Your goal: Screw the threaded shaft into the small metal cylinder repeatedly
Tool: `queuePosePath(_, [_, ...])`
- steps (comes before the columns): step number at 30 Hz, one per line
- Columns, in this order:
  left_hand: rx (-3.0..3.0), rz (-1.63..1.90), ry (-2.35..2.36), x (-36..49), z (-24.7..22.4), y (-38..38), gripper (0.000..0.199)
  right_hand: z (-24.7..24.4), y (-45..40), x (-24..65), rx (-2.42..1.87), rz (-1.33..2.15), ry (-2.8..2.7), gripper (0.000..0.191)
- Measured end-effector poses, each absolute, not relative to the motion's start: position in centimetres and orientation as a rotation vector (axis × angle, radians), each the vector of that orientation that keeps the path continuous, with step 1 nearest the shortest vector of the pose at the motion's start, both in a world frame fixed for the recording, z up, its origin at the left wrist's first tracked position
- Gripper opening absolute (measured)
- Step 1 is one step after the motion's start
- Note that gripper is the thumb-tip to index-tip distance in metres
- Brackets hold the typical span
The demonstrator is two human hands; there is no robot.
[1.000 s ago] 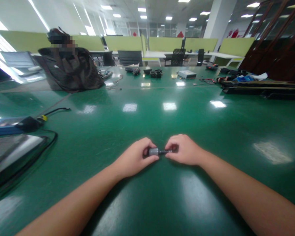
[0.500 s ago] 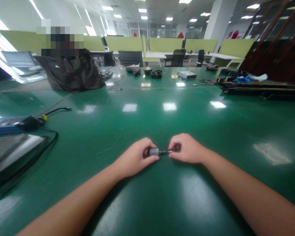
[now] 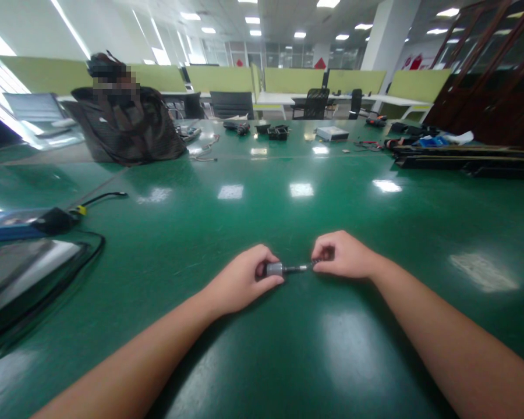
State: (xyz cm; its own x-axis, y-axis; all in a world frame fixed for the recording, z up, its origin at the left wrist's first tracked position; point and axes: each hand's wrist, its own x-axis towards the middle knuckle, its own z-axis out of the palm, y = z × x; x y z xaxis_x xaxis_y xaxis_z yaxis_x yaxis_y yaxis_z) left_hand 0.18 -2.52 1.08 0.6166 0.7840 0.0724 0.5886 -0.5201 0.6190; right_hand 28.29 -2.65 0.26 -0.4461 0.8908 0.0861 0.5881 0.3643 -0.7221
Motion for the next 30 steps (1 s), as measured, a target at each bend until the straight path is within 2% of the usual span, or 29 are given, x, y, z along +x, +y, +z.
queuePosePath(10, [2.280,0.468,1.089,0.3,1.4,-2.7,0.024,0.0,-2.9,27.2,-1.232,0.906,-2.147,0.009])
queuePosePath(17, [2.320,0.487,1.050,0.8,1.1,-2.3,0.024,-0.2,-3.5,24.4,-1.084,0.666,-2.237,0.008])
queuePosePath(24, [2.312,0.477,1.056,0.9,1.1,-2.2,0.025,-0.2,-3.9,24.4,-1.089,0.821,-2.163,0.028])
queuePosePath(30, [2.304,0.486,1.065,0.8,1.1,-2.3,0.028,-0.3,-3.9,24.5,-1.141,0.779,-2.162,0.013])
